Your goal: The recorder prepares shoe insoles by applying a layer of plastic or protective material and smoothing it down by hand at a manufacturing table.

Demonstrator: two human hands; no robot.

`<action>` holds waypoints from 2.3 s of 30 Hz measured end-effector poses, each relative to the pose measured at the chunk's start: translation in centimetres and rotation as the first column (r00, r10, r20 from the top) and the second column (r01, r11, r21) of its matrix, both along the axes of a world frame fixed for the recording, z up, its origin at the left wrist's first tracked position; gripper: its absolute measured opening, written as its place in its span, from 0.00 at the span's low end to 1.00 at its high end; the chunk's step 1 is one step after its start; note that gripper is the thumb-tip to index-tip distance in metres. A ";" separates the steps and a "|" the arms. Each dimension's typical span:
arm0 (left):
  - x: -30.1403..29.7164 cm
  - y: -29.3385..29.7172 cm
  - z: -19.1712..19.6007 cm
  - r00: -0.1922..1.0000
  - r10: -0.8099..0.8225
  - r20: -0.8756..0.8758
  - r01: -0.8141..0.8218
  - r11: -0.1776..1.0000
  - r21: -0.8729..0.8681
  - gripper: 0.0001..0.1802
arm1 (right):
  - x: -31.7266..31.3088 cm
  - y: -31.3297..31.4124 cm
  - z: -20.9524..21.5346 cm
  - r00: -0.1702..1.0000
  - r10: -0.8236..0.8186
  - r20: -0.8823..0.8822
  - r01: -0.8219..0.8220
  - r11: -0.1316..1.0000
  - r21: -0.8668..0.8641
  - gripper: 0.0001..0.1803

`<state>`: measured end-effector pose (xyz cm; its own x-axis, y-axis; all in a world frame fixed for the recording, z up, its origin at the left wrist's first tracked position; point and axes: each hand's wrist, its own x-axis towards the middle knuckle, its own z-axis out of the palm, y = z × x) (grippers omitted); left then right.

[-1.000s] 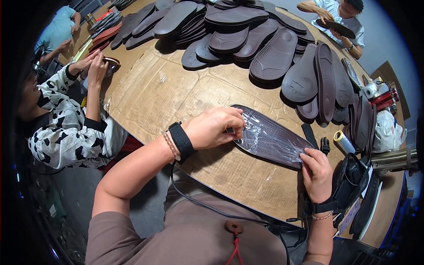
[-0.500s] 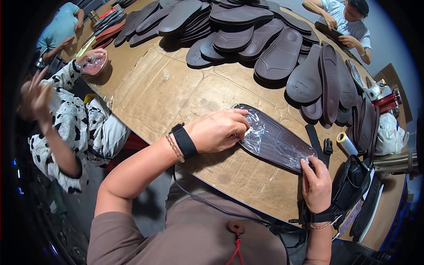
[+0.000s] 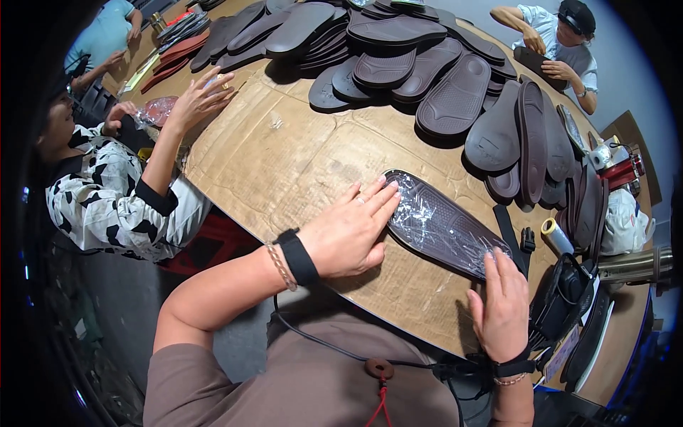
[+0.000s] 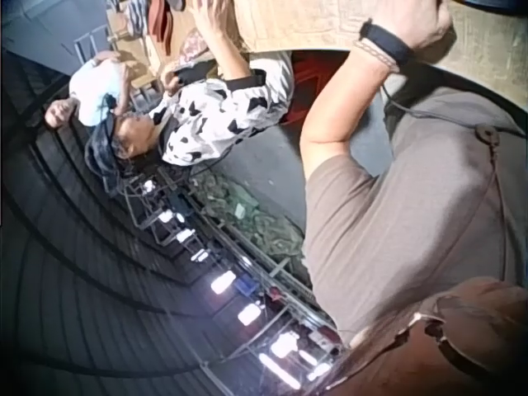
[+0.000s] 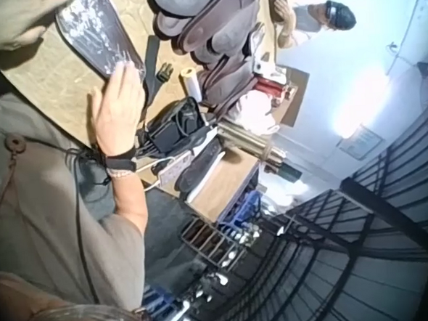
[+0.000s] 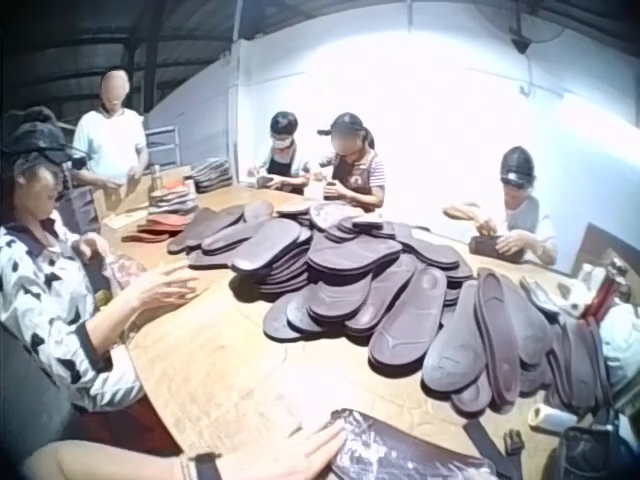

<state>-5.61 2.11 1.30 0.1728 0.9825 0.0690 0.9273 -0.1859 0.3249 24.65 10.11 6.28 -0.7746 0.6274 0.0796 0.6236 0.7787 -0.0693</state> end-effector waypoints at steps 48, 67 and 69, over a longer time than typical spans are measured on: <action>7.3 -6.9 1.0 0.935 -0.325 0.140 0.310 0.943 0.119 0.33 | -8.0 4.9 -0.1 0.899 0.409 -0.157 -0.436 0.868 -0.236 0.38; 4.0 -8.3 -1.6 0.817 -0.294 0.495 0.235 0.955 0.179 0.21 | -5.3 -0.9 -2.5 0.857 0.474 0.200 -0.410 0.864 -0.291 0.52; 2.9 -8.4 -1.5 0.827 -0.201 0.525 0.148 0.979 0.141 0.22 | -5.3 -1.3 -2.5 0.873 0.449 0.190 -0.385 0.874 -0.298 0.53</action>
<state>-2.75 -6.33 -0.15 0.2513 0.9244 0.2869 0.5634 -0.3807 0.7333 19.31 8.78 3.78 -0.9415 0.2149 -0.2597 0.2654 0.9476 -0.1780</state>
